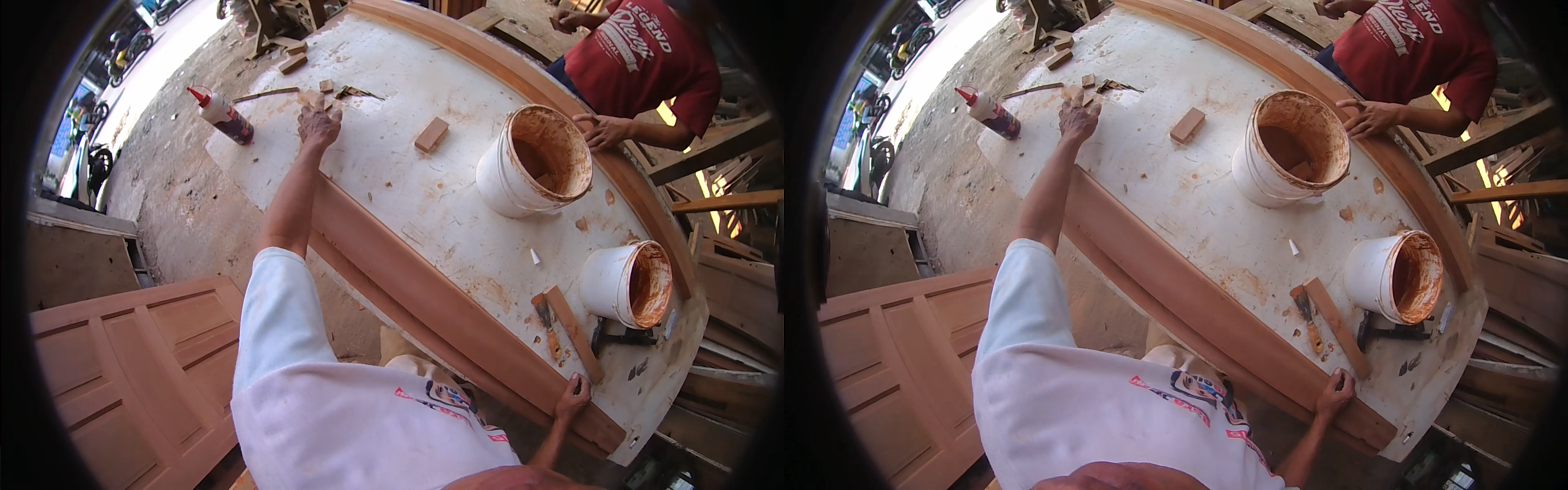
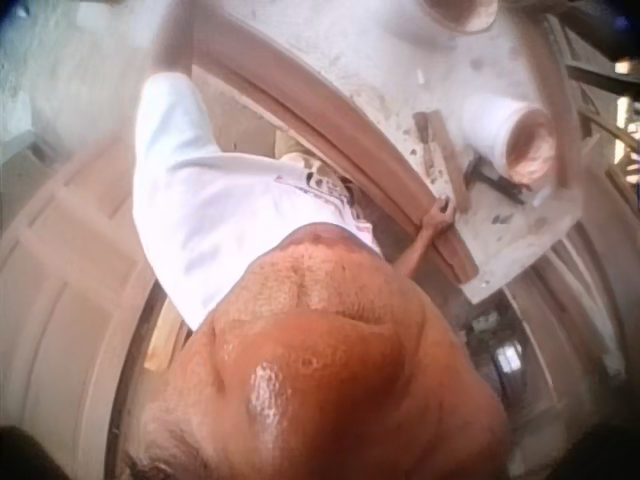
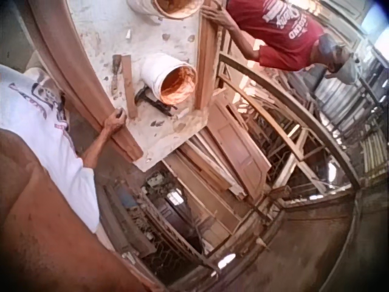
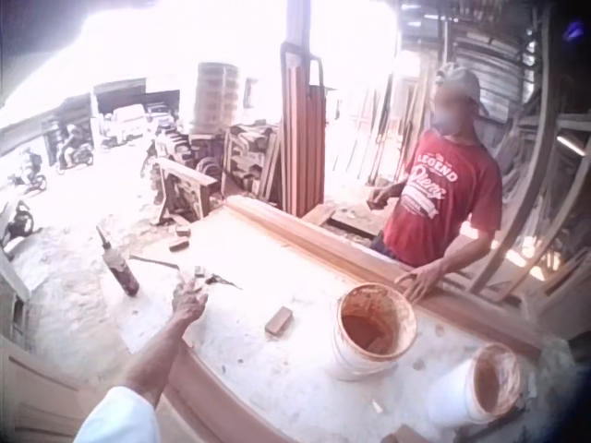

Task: The person applies glue to small wood blocks and inserts them into gaps on a large wooden board. They use a putty knife to spread filler over the repair area and press thin wood strips into the remaining crevices.

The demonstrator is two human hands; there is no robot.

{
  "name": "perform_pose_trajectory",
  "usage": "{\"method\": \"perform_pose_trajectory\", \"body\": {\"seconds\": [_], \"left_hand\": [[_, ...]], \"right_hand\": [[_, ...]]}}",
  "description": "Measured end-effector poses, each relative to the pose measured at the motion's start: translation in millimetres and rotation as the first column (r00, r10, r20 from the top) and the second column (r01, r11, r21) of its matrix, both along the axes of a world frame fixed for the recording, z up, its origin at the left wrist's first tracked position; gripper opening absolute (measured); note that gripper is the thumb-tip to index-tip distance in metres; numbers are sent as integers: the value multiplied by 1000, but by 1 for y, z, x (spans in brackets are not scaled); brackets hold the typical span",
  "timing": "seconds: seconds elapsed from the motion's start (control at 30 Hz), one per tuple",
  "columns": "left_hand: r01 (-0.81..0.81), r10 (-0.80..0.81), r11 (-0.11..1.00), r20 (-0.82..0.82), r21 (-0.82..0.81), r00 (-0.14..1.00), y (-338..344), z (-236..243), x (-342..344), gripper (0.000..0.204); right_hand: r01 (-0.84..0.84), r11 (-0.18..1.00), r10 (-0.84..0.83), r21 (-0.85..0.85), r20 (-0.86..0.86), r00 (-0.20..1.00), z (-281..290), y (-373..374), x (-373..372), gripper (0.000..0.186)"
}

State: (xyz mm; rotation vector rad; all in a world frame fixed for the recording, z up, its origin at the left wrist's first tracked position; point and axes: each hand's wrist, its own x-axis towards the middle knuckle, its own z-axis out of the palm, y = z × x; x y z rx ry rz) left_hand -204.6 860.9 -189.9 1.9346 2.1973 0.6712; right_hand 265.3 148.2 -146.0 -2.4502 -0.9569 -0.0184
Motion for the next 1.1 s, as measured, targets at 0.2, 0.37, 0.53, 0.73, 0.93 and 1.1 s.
{"method": "perform_pose_trajectory", "body": {"seconds": [0.2,0.37,0.53,0.73,0.93,1.1], "left_hand": [[60,-47,997,-221,54,974,33,-7,-1,49],[15,3,997,-218,82,976,78,-27,-30,49],[42,-57,995,-165,-92,985,78,-48,-9,75],[-12,23,995,114,-101,993,31,12,-82,57],[549,-643,764,332,339,690,-296,90,109,34],[925,-763,209,645,317,-49,-576,107,274,46]], "right_hand": [[57,997,-59,-56,-36,998,6,6,-10,28],[30,1000,-29,-7,58,998,14,24,1,22],[94,996,-94,0,-16,995,17,4,5,23],[5,998,-12,65,114,993,1,9,17,29],[-34,935,10,353,69,998,21,-20,-12,45],[284,730,255,622,-633,731,63,-78,-41,60]]}}
